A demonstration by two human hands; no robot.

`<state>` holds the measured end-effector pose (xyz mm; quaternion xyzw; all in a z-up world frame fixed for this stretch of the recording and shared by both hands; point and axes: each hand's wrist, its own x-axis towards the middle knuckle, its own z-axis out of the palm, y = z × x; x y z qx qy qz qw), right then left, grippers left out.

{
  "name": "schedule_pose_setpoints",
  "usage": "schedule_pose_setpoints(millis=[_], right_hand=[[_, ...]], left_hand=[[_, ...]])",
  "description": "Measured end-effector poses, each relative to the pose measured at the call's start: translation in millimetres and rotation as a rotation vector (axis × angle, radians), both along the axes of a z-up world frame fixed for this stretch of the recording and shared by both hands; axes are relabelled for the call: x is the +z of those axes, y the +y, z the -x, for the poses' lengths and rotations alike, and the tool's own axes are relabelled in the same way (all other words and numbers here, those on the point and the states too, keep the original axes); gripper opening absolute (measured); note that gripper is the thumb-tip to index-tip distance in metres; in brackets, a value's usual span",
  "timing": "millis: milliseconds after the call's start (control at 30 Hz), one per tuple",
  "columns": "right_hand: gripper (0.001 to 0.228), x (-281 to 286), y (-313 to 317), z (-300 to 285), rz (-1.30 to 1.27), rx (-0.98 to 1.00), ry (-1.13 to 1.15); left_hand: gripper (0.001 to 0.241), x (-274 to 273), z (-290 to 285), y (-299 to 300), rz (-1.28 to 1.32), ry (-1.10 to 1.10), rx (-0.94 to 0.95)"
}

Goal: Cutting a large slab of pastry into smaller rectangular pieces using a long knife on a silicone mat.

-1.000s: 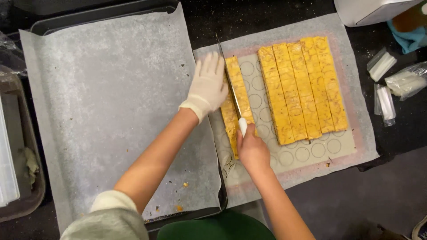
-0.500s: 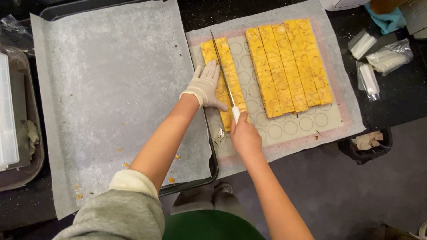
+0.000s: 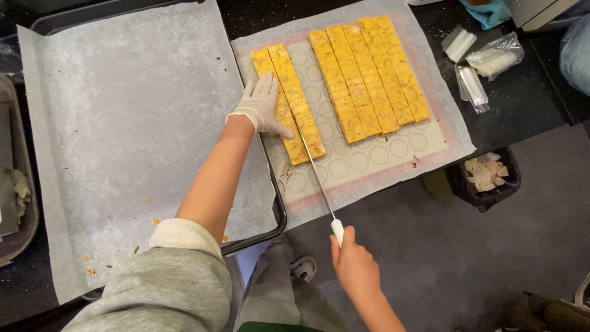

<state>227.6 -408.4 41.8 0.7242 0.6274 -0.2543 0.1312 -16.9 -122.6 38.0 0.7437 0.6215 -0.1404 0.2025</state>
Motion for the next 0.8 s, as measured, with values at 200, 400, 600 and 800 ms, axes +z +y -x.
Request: schedule_pose_setpoints(millis=[200,400,600,800], right_hand=[[0.036,-2.0,56.6,22.3,0.021,-0.021,0.100],[0.038,0.0,157.0,74.1,-0.048,0.039,0.094],[0.060,-8.2,252.7,122.9,-0.035,0.034,0.153],[0.061,3.7,250.6,127.3,-0.041,0.002,0.186]], left_hand=[[0.147,6.4,4.4,-2.0,0.056,-0.017,-0.002],[0.147,2.2,8.3,1.1,0.009,-0.023,-0.004],[0.142,-15.7,12.1,8.7,0.014,-0.024,-0.018],[0.141,-15.4,11.4,7.8,0.015,-0.010,-0.031]])
